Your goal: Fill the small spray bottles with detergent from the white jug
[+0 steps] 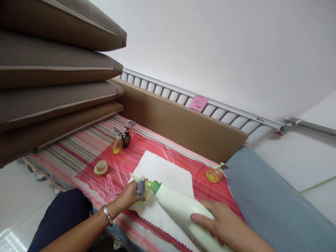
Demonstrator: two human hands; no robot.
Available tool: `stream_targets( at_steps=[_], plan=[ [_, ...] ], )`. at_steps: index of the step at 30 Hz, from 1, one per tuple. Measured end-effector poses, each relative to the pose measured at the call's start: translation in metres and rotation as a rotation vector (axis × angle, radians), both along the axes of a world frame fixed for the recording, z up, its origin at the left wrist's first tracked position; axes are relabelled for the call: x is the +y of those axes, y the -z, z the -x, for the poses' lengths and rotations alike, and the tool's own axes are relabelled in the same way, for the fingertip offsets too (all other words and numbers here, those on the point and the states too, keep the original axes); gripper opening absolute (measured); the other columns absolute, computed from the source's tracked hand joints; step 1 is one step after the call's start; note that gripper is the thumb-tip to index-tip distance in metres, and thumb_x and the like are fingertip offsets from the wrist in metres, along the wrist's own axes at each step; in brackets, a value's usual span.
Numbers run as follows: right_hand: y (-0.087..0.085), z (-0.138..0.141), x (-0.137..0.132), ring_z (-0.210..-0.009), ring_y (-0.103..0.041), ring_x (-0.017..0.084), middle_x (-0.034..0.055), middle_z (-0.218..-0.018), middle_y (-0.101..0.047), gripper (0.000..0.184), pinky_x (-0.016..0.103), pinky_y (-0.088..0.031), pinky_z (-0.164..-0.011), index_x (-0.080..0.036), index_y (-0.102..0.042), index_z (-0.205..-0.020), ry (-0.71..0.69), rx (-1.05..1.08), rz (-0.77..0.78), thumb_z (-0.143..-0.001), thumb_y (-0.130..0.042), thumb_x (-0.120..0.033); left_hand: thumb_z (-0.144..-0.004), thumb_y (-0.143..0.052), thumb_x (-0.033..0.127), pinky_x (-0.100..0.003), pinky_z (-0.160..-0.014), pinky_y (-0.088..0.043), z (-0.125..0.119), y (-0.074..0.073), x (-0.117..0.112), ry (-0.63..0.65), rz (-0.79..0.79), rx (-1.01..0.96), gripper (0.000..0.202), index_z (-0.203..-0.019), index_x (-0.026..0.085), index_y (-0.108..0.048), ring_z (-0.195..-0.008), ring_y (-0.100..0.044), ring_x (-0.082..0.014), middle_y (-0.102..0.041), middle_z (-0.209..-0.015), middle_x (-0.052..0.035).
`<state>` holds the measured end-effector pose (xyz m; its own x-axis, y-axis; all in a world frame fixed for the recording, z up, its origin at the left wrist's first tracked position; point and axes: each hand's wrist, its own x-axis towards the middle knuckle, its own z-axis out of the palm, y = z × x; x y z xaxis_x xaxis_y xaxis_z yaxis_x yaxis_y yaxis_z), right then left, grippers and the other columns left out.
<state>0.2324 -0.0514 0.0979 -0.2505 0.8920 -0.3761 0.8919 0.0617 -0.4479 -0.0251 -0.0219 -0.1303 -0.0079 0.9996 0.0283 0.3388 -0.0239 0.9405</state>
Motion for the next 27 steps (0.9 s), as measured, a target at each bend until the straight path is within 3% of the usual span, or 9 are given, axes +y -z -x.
stream_targets(
  at_steps=[4,12,19,27],
  plan=[
    [0.0,-0.006,0.005,-0.047,-0.049,0.012,-0.0011,-0.061,-0.053,0.038,0.02,-0.036,-0.038,-0.018,-0.06,-0.072,-0.082,0.031,0.038,-0.075,-0.051,-0.055,-0.054,-0.075,0.02,-0.026,-0.064,-0.042,-0.001,-0.001,0.001,0.008,-0.006,0.026,0.03,-0.083,0.014,-0.067,-0.073,-0.058,-0.0179,-0.063,-0.084,-0.0021],
    [-0.002,-0.006,0.012,-0.044,-0.048,0.012,-0.0017,-0.055,-0.052,0.032,0.021,-0.035,-0.037,-0.019,-0.059,-0.069,-0.099,-0.042,0.006,-0.076,-0.054,-0.05,-0.055,-0.075,0.022,-0.025,-0.059,-0.039,-0.001,-0.006,0.0,-0.004,0.008,0.052,0.023,-0.074,0.013,-0.066,-0.066,-0.056,-0.0166,-0.062,-0.077,-0.0012],
    [-0.004,-0.003,0.016,-0.043,-0.048,0.011,-0.0016,-0.056,-0.053,0.029,0.02,-0.034,-0.037,-0.017,-0.06,-0.072,-0.109,-0.063,0.009,-0.076,-0.053,-0.045,-0.055,-0.074,0.022,-0.026,-0.064,-0.042,0.0,-0.016,-0.003,0.021,0.003,0.016,0.023,-0.076,0.015,-0.067,-0.074,-0.059,-0.0198,-0.067,-0.078,-0.0017],
    [-0.008,-0.001,0.019,-0.041,-0.047,0.011,-0.0019,-0.055,-0.052,0.03,0.021,-0.034,-0.036,-0.017,-0.06,-0.072,-0.092,-0.08,0.026,-0.075,-0.054,-0.046,-0.054,-0.075,0.02,-0.027,-0.066,-0.042,0.001,-0.018,-0.005,0.012,0.012,0.004,0.024,-0.076,0.015,-0.067,-0.076,-0.059,-0.0202,-0.067,-0.08,-0.0018]
  ],
)
